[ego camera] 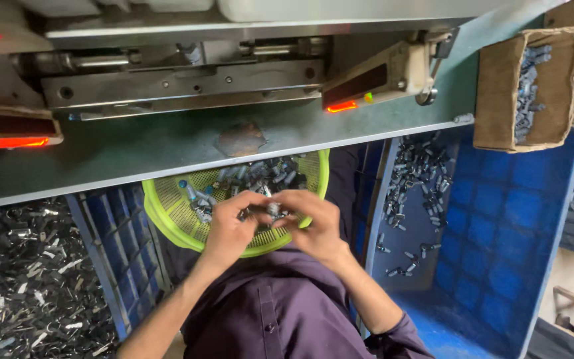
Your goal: The person repeatedly picks small cylindrical components from a green basket, inserts them into a machine slot, and places the processed parts into a blue bin. The task continues throughout the clip with consistent hand movements and no visible change in the final state of the parts.
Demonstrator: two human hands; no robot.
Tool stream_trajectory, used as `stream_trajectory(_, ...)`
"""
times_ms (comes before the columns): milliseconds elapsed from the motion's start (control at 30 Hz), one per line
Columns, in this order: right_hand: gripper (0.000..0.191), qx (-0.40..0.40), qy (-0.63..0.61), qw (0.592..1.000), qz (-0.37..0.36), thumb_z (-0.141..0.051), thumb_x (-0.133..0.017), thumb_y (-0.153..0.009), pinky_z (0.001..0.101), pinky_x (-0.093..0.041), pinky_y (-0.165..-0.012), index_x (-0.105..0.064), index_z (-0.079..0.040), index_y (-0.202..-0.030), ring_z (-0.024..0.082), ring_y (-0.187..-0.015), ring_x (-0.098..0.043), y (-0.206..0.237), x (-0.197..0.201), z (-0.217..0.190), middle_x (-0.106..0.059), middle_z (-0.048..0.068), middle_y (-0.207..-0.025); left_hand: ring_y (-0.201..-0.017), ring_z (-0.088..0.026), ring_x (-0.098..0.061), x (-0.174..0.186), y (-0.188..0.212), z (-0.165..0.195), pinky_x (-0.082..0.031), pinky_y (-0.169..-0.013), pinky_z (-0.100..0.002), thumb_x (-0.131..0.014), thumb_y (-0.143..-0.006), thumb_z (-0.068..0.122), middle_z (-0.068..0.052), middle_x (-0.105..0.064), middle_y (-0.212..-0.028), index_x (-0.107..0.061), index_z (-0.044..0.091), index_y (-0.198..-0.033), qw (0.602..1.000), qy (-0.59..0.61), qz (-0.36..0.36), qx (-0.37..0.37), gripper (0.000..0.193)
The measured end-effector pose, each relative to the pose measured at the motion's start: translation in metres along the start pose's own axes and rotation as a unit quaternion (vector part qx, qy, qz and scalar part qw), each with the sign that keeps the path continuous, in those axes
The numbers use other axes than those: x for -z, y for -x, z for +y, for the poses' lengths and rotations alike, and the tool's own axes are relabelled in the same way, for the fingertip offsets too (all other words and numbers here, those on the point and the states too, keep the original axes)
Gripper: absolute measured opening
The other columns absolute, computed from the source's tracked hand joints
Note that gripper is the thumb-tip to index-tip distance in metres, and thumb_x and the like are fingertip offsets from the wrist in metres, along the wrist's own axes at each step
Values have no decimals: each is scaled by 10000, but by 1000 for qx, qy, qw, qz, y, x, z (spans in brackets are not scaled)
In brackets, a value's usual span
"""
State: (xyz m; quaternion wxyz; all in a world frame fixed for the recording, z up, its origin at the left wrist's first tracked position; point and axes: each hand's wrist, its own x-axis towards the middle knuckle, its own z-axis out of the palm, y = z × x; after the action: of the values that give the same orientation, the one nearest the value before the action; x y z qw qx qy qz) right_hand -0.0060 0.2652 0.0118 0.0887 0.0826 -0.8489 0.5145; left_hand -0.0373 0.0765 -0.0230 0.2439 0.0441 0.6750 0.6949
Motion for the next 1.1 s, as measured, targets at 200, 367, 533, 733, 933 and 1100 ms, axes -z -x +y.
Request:
stream_trajectory(200,294,-26,-133,991,15,141,-745,-768,308,-622,-777,-640,13,-1011,219,-921,-742,8,-27,10,-720,146,-1038,-822,-162,-719,7,10,9,-578,-742,-293,-711,-774,-96,-76,-691,-909,-646,15,-1018,989,128,64,-29,276)
stream_trajectory(367,324,-115,-329,936,56,81,-786,-827,275,-554,-865,-587,30,-1078,171,-964,-658,11,-37,10,-650,131,-1066,-770,-218,-719,9,12,17,-558,-682,-313,-709,-792,-43,-98,-682,-868,-663,23,-1003,957,-147,69,-240,226)
stream_trajectory(533,295,-27,-186,980,59,22,-812,-859,258,-585,-814,-601,33,-1065,164,-924,-708,14,-41,12,-703,103,-1034,-591,-224,-601,6,12,22,-460,-562,-326,-696,-821,2,-73,-598,-730,-648,7,-949,961,-134,89,-227,137)
stream_trajectory(733,260,-202,-291,934,45,66,-781,-891,275,-601,-797,-646,53,-1113,156,-888,-711,18,-51,21,-718,113,-1006,-569,-255,-526,16,10,40,-428,-549,-372,-646,-749,13,-66,-516,-677,-651,26,-889,828,-363,157,-398,141)
stream_trajectory(933,204,-226,-304,918,112,126,-687,-849,304,-633,-693,-600,32,-1007,189,-770,-738,-2,-40,34,-749,178,-950,-619,-230,-562,40,35,48,-447,-571,-328,-698,-752,32,-61,-555,-721,-672,35,-892,838,-317,174,-408,142)
stream_trajectory(1100,311,16,-288,948,131,168,-637,-948,277,-607,-698,-496,-28,-1144,177,-861,-718,-60,-11,4,-726,200,-1049,-720,-226,-580,59,42,22,-470,-644,-317,-631,-884,-20,-77,-605,-901,-662,64,-1034,957,-94,193,-194,175)
